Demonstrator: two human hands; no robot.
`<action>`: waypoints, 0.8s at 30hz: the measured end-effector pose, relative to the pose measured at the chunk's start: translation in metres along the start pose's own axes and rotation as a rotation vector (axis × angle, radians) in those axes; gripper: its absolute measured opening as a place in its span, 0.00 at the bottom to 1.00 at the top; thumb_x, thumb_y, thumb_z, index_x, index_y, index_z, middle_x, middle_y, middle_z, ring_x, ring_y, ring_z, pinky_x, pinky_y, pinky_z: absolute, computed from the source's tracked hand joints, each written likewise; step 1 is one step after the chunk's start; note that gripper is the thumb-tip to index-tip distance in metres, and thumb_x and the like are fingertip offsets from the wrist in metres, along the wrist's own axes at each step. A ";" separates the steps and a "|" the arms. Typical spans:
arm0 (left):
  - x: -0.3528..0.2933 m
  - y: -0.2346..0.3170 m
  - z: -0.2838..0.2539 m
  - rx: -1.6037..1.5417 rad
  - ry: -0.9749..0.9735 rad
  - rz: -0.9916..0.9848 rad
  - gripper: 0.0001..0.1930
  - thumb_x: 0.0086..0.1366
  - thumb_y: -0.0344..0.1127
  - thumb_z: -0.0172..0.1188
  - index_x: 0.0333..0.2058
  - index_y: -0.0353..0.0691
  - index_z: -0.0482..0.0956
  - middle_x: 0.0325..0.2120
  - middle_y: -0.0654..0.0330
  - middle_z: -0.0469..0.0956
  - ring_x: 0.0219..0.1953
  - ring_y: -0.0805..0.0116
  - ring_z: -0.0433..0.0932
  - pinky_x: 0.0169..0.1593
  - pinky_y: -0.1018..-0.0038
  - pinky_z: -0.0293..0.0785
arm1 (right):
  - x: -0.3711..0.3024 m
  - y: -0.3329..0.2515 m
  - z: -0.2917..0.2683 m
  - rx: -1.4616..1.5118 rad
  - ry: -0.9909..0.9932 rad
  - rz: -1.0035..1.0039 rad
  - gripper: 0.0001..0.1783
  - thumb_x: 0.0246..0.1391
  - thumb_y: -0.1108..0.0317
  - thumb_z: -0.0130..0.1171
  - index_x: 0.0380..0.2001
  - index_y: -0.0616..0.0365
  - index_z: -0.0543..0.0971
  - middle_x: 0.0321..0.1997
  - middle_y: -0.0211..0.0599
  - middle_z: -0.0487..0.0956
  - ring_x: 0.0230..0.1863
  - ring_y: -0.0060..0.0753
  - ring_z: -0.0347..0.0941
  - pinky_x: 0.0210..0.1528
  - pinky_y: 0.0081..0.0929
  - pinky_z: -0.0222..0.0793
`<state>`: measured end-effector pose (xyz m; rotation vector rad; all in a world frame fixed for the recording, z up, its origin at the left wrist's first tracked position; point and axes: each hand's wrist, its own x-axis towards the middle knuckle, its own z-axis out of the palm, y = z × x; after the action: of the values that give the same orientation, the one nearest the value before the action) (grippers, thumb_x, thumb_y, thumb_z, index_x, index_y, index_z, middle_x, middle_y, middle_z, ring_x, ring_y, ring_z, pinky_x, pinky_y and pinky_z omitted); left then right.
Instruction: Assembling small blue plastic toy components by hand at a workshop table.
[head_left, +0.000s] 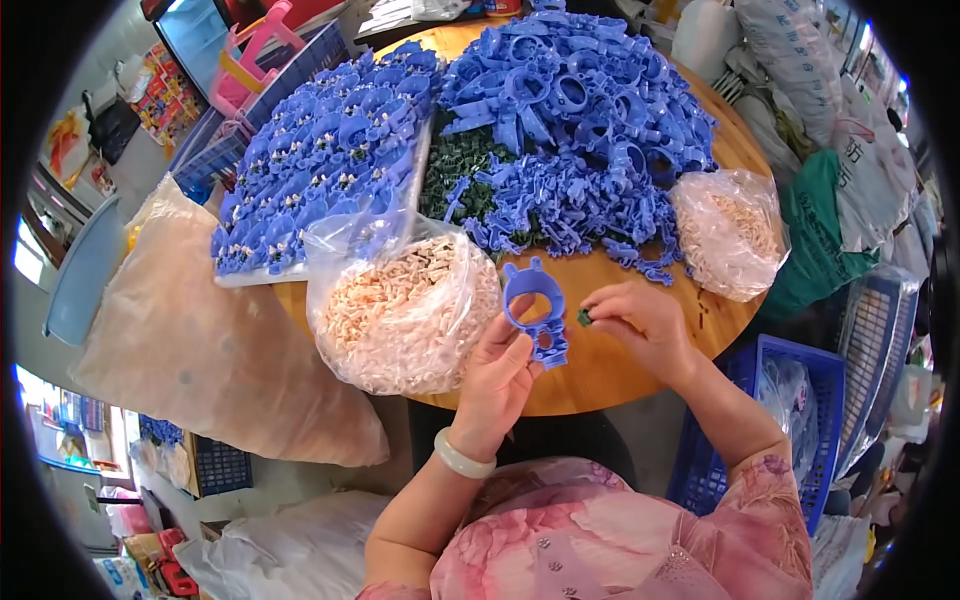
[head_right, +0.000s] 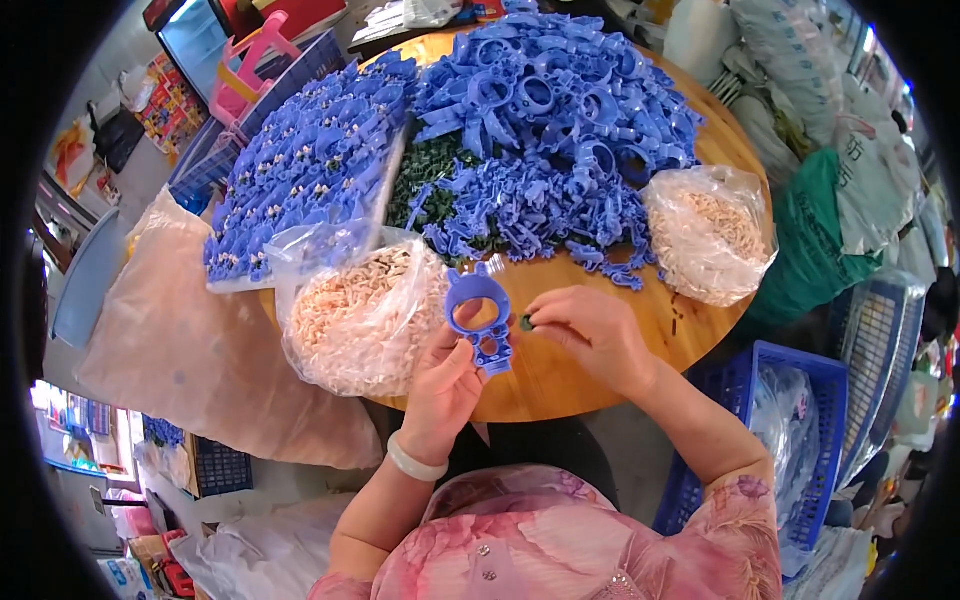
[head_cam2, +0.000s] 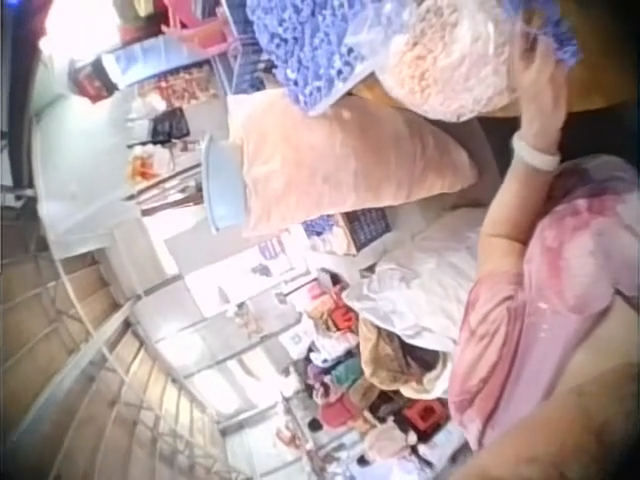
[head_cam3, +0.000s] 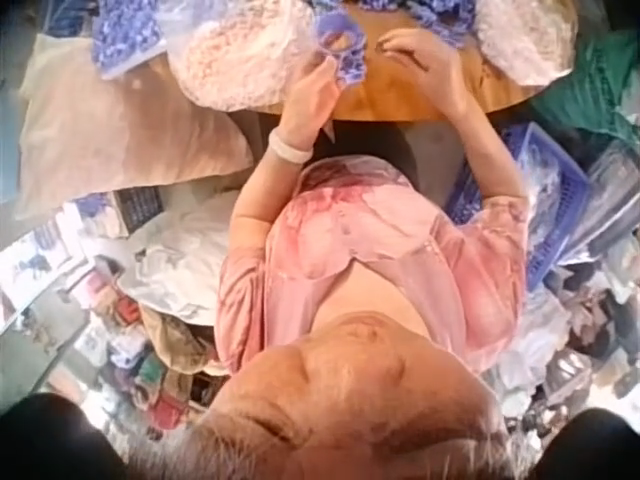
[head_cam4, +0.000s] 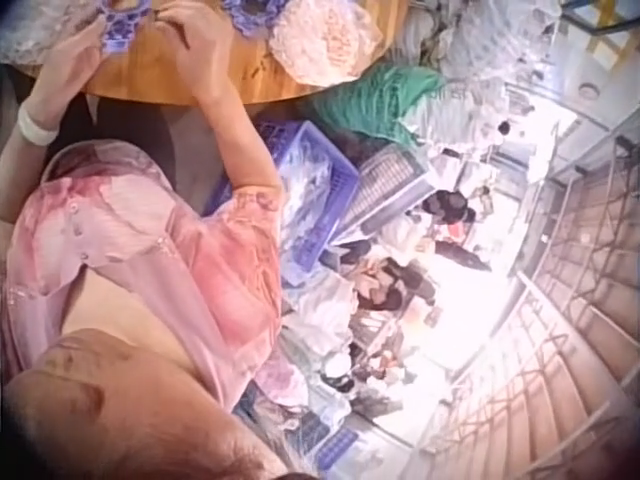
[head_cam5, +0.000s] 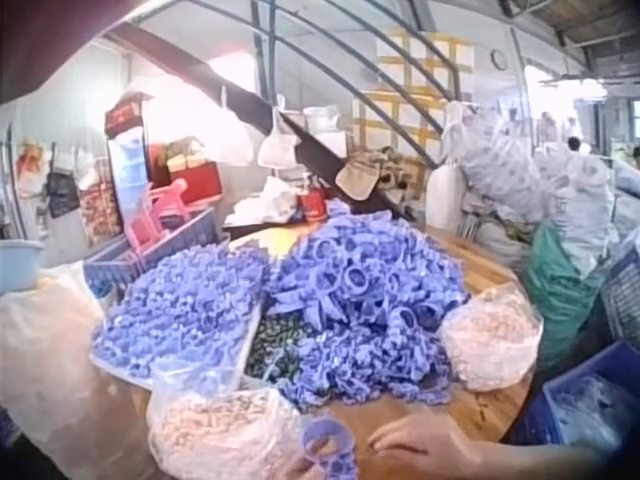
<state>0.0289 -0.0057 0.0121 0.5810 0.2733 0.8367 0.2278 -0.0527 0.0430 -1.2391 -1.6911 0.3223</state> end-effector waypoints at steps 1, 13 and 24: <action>0.001 -0.002 -0.002 -0.020 -0.045 -0.009 0.22 0.68 0.28 0.47 0.60 0.36 0.59 0.52 0.52 0.69 0.52 0.60 0.72 0.55 0.66 0.69 | 0.002 -0.006 0.001 -0.045 -0.017 -0.109 0.10 0.42 0.75 0.65 0.30 0.58 0.77 0.36 0.36 0.80 0.33 0.38 0.75 0.32 0.28 0.70; 0.006 -0.009 -0.006 -0.016 -0.028 -0.050 0.23 0.68 0.31 0.47 0.61 0.36 0.57 0.53 0.55 0.68 0.53 0.67 0.71 0.54 0.68 0.70 | 0.006 -0.013 0.014 -0.267 -0.063 -0.387 0.13 0.34 0.72 0.68 0.28 0.53 0.78 0.37 0.29 0.79 0.32 0.32 0.74 0.34 0.25 0.71; 0.003 -0.012 -0.013 -0.114 -0.054 -0.059 0.26 0.64 0.27 0.53 0.60 0.36 0.58 0.51 0.56 0.70 0.52 0.68 0.72 0.53 0.71 0.72 | 0.002 -0.025 0.013 -0.414 -0.205 -0.352 0.15 0.36 0.68 0.67 0.32 0.49 0.77 0.47 0.29 0.74 0.40 0.34 0.72 0.42 0.29 0.68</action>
<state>0.0321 -0.0049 -0.0050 0.4863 0.1910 0.7734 0.2023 -0.0577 0.0548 -1.1951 -2.1889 -0.1264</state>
